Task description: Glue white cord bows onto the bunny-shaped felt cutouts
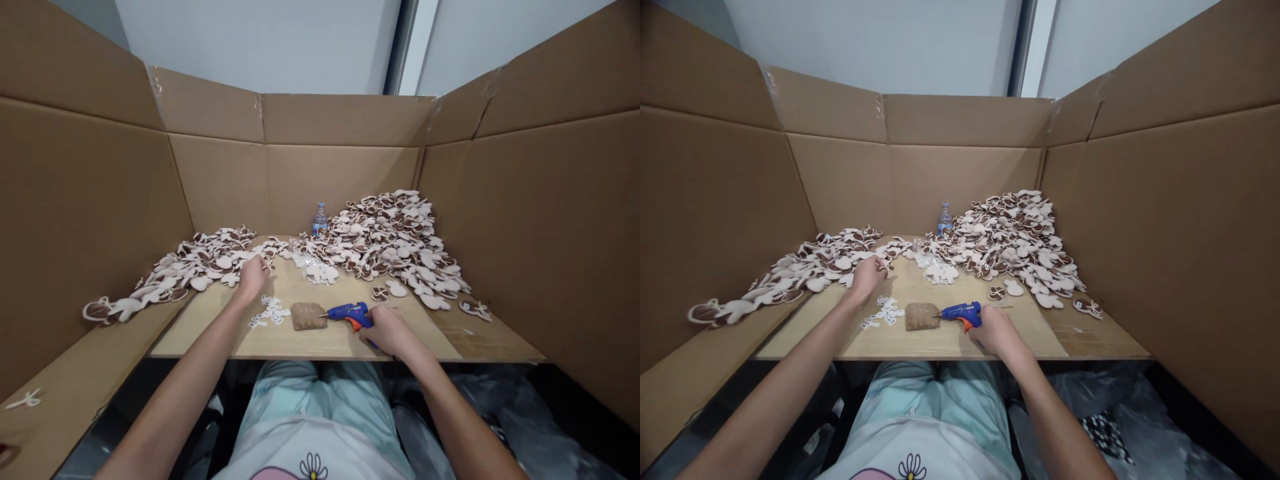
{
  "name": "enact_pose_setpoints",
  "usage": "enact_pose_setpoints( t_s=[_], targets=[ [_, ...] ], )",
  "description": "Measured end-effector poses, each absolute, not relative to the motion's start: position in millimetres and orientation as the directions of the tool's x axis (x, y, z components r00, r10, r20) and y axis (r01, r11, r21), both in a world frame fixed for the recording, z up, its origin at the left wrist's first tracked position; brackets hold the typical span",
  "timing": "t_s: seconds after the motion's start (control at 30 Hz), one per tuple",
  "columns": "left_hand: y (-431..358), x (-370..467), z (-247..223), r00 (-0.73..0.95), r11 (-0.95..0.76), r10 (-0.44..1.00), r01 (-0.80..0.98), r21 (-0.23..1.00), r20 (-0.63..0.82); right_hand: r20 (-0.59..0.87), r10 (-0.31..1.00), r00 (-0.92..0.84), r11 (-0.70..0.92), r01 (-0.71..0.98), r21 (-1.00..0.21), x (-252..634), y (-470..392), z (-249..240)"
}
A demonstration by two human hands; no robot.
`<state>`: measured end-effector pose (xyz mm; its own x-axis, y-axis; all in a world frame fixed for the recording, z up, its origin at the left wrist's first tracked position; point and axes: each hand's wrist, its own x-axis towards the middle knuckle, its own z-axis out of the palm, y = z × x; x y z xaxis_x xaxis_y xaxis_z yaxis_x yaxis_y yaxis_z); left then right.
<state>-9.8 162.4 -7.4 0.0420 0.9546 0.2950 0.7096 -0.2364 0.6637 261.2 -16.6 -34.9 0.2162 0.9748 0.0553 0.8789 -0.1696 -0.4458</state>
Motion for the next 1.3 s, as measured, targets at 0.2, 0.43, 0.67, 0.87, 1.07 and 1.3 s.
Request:
enact_pose_setpoints(
  t_s=[0.2, 0.43, 0.67, 0.87, 1.07, 1.3],
  targets=[
    [102.3, -7.4, -9.7, 0.061, -0.293, 0.955, 0.344, 0.892, 0.290, 0.117, 0.963, 0.244, -0.132, 0.799, -0.586, 263.3, -13.8, -27.4],
    [45.7, 0.2, 0.6, 0.203, -0.271, 0.942, -0.016, 0.962, 0.268, 0.147, 0.962, 0.232, -0.047, 0.665, -0.745, 259.9, -13.7, -22.6],
    [23.5, 2.5, 9.0, 0.234, -0.330, 0.912, -0.068, 0.941, 0.337, 0.436, 0.887, 0.153, 0.274, 0.586, -0.763, 245.8, -31.6, -5.0],
    [12.0, 2.3, 17.0, 0.184, -0.374, 0.910, -0.018, 0.927, 0.371, 0.526, 0.831, 0.180, 0.290, 0.667, -0.686, 232.3, -45.7, -1.8],
    [3.9, 4.2, 19.0, 0.180, -0.370, 0.909, -0.063, 0.927, 0.375, 0.606, 0.783, 0.141, 0.330, 0.732, -0.596, 227.8, -48.5, -1.5],
    [-0.6, 4.5, 19.9, 0.137, -0.402, 0.902, -0.070, 0.913, 0.409, 0.681, 0.725, 0.107, 0.361, 0.783, -0.507, 227.6, -49.4, -1.2]
  ],
)
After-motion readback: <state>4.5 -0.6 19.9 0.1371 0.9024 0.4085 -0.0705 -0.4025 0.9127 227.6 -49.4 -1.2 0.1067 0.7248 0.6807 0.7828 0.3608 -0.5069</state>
